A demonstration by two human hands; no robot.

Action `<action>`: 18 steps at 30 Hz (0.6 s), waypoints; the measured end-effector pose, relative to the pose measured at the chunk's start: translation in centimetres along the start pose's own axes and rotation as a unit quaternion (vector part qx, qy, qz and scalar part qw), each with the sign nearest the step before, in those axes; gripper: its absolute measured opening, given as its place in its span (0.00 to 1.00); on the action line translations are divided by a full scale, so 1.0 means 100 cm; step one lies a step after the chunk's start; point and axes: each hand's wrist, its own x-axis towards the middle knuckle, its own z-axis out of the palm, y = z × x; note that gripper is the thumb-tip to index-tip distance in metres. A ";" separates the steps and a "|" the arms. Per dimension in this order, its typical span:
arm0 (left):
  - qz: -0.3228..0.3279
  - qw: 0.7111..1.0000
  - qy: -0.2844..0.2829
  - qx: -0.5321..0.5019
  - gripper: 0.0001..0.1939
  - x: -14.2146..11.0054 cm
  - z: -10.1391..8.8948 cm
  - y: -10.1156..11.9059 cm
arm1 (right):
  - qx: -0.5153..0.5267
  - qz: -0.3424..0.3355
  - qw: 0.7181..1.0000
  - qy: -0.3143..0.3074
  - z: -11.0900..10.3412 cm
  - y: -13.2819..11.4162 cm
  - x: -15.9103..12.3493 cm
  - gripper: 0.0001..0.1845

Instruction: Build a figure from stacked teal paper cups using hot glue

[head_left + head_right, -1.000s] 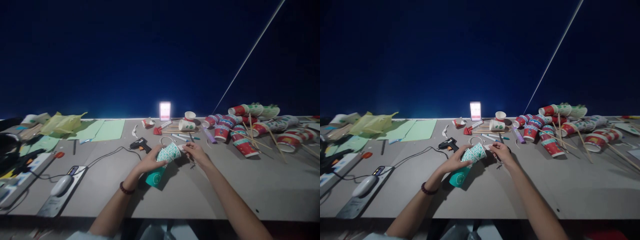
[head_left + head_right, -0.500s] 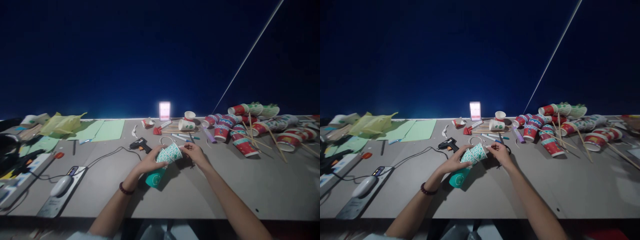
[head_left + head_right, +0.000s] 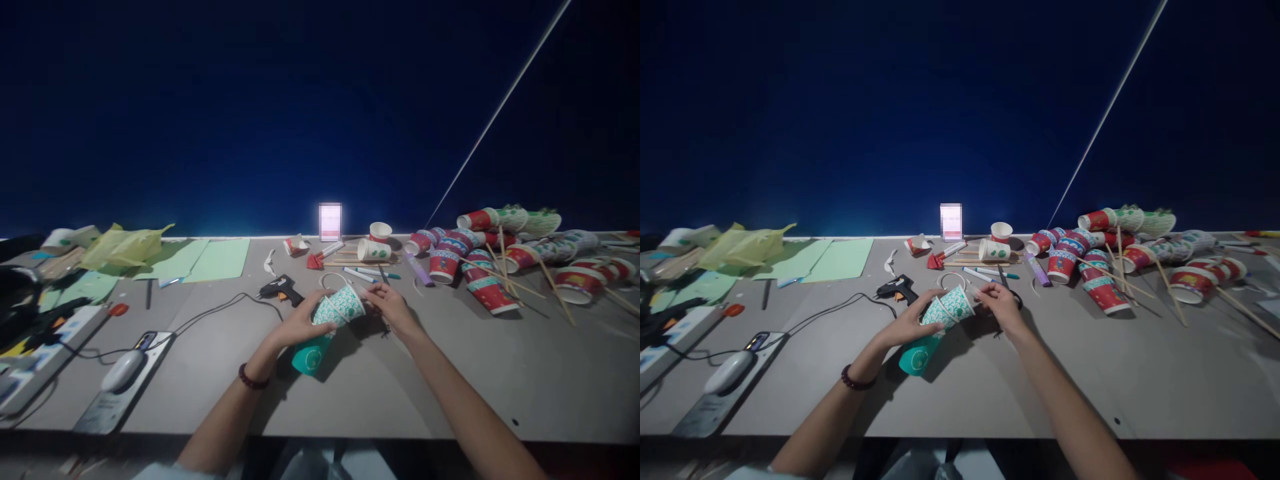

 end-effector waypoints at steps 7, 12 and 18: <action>0.003 1.000 -0.007 -0.004 0.34 0.000 0.000 -0.002 | 0.029 -0.004 1.000 -0.002 0.003 0.003 0.000 0.23; 0.006 1.000 -0.006 -0.003 0.34 -0.001 0.001 -0.003 | 0.024 0.003 1.000 0.006 0.004 0.004 0.000 0.27; 0.007 1.000 -0.006 -0.001 0.35 -0.001 0.001 0.000 | 0.017 0.026 0.999 -0.018 0.004 0.007 0.002 0.25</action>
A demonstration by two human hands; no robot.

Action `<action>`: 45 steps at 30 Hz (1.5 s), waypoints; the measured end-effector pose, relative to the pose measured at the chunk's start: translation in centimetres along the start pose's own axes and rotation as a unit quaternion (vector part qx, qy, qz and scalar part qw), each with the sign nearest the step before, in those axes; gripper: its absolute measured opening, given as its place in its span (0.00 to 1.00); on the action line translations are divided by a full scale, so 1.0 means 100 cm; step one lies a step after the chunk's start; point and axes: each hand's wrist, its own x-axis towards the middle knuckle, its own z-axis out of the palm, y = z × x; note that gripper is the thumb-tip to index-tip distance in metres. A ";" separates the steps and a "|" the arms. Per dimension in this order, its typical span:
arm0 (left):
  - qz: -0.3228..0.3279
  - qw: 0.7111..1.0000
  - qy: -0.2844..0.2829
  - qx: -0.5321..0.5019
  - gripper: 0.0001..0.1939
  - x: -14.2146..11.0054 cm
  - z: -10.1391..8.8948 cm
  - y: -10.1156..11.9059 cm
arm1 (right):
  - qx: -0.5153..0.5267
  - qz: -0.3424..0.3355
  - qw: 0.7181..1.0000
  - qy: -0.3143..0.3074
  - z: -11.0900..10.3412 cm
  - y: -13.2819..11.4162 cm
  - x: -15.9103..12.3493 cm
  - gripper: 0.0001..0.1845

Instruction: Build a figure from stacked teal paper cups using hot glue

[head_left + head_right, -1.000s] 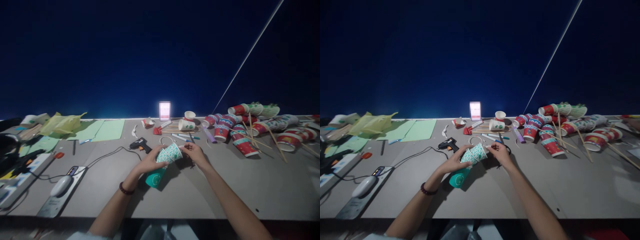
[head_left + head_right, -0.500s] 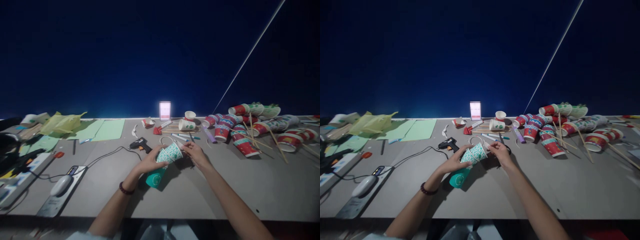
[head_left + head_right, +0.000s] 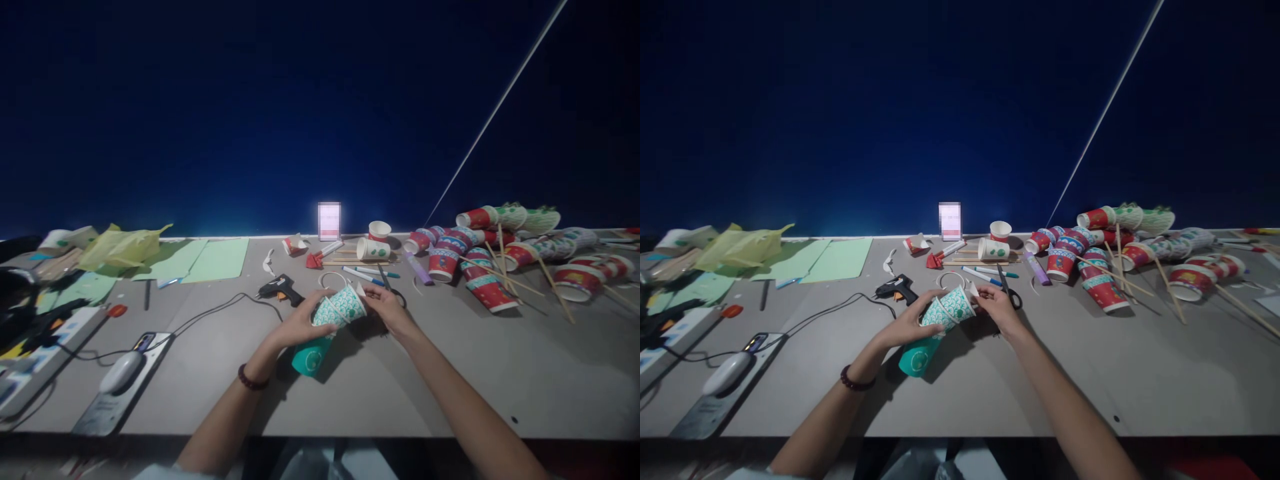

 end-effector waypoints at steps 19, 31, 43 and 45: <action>0.011 1.000 0.000 0.001 0.35 0.001 0.004 -0.004 | -0.038 -0.021 0.999 0.019 0.010 0.000 -0.006 0.24; 0.011 1.000 0.000 0.003 0.35 0.000 0.004 -0.003 | -0.015 -0.046 0.999 0.009 0.012 -0.002 -0.007 0.27; 0.003 1.000 -0.003 -0.017 0.35 0.000 0.003 -0.003 | -0.025 -0.075 0.997 -0.006 0.013 0.001 -0.008 0.28; 0.000 1.000 -0.006 -0.021 0.35 0.001 0.003 -0.003 | -0.027 -0.081 0.996 -0.006 0.012 0.002 -0.008 0.27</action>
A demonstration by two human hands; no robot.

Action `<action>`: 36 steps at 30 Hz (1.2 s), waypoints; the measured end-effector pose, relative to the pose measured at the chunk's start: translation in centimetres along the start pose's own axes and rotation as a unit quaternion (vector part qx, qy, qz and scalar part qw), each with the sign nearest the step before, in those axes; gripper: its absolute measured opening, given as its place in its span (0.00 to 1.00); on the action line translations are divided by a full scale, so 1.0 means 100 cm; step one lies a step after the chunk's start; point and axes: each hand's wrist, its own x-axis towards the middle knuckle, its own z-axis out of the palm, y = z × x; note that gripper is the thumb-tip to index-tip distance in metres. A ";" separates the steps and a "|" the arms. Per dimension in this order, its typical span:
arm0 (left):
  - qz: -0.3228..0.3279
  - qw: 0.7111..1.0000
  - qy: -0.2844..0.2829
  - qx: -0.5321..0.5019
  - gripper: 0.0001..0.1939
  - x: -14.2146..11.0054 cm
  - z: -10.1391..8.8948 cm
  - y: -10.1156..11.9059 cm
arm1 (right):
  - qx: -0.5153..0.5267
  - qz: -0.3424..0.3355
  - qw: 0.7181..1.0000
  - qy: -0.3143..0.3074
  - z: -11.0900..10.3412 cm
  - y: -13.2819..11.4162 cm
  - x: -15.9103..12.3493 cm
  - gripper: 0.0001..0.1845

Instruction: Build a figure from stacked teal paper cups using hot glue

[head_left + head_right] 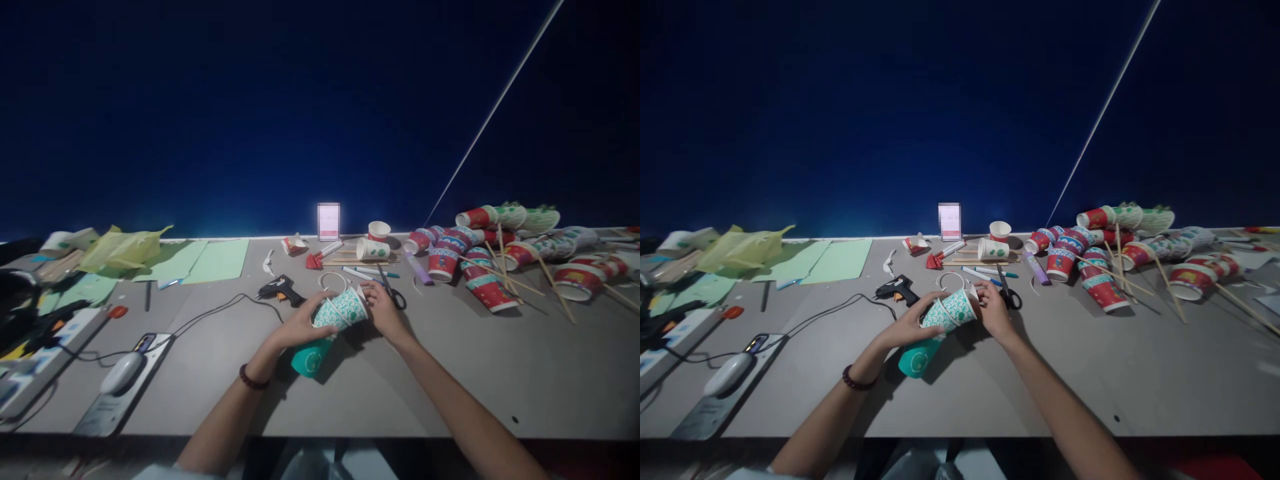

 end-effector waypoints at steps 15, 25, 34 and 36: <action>-0.007 0.999 -0.004 -0.034 0.36 -0.001 -0.003 -0.002 | -0.060 -0.043 0.997 0.009 -0.010 0.006 0.005 0.23; -0.017 0.997 -0.021 -0.068 0.38 -0.001 -0.004 -0.001 | 0.015 0.033 0.999 0.027 -0.010 -0.008 0.003 0.23; -0.015 0.990 -0.037 -0.136 0.37 -0.001 -0.007 -0.007 | 0.102 0.061 0.992 0.038 -0.008 -0.016 0.002 0.24; -0.015 0.989 -0.048 -0.140 0.37 -0.001 -0.007 -0.007 | 0.095 0.060 0.993 0.036 -0.007 -0.018 0.001 0.23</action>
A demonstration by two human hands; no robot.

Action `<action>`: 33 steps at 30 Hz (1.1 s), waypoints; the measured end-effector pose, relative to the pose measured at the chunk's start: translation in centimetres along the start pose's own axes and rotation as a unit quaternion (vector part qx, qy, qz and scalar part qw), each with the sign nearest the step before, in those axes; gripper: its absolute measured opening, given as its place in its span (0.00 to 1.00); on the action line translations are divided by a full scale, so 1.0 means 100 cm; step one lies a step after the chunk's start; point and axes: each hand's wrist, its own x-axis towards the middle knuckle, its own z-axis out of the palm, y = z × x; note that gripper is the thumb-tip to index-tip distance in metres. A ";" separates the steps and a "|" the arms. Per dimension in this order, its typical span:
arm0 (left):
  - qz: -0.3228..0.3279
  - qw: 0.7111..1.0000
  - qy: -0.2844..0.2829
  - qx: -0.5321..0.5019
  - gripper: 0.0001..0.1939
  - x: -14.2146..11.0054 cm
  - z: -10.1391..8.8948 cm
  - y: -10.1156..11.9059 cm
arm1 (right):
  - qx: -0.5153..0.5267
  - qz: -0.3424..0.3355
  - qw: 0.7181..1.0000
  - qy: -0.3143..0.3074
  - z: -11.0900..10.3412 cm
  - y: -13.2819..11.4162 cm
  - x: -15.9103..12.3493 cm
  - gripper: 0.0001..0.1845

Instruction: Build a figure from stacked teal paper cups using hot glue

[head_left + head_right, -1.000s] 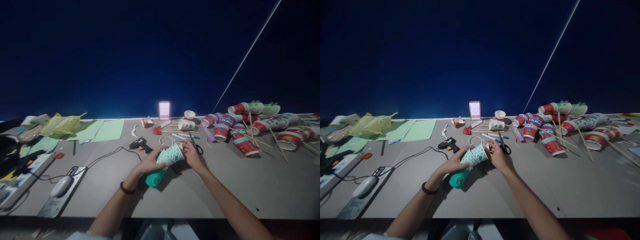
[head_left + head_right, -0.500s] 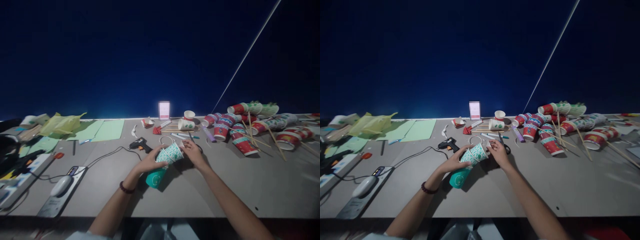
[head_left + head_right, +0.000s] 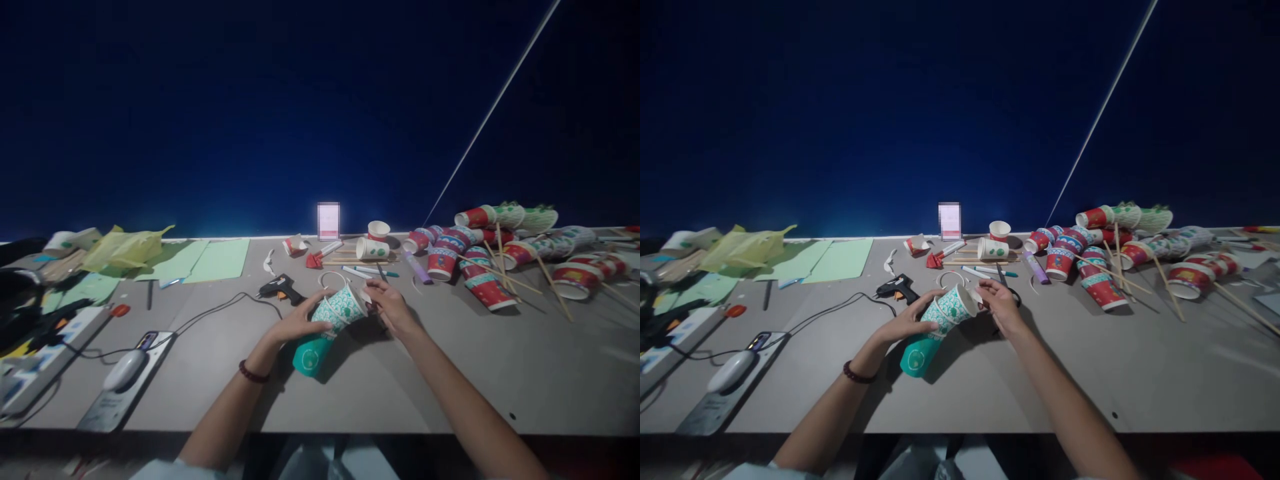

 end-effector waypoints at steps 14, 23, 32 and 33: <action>-0.022 1.000 -0.003 0.016 0.36 0.001 0.001 0.003 | -0.237 -0.201 0.950 -0.022 -0.003 0.009 -0.002 0.18; -0.022 0.999 0.000 0.027 0.36 0.001 0.001 0.002 | -0.278 -0.223 0.934 -0.025 -0.003 0.007 -0.003 0.17; -0.018 1.000 0.004 0.024 0.36 0.001 0.002 0.000 | -0.290 -0.225 0.930 -0.030 -0.004 0.010 -0.003 0.17; -0.020 1.000 0.006 0.019 0.35 0.001 0.002 0.000 | -0.295 -0.226 0.928 -0.022 -0.005 0.010 -0.002 0.17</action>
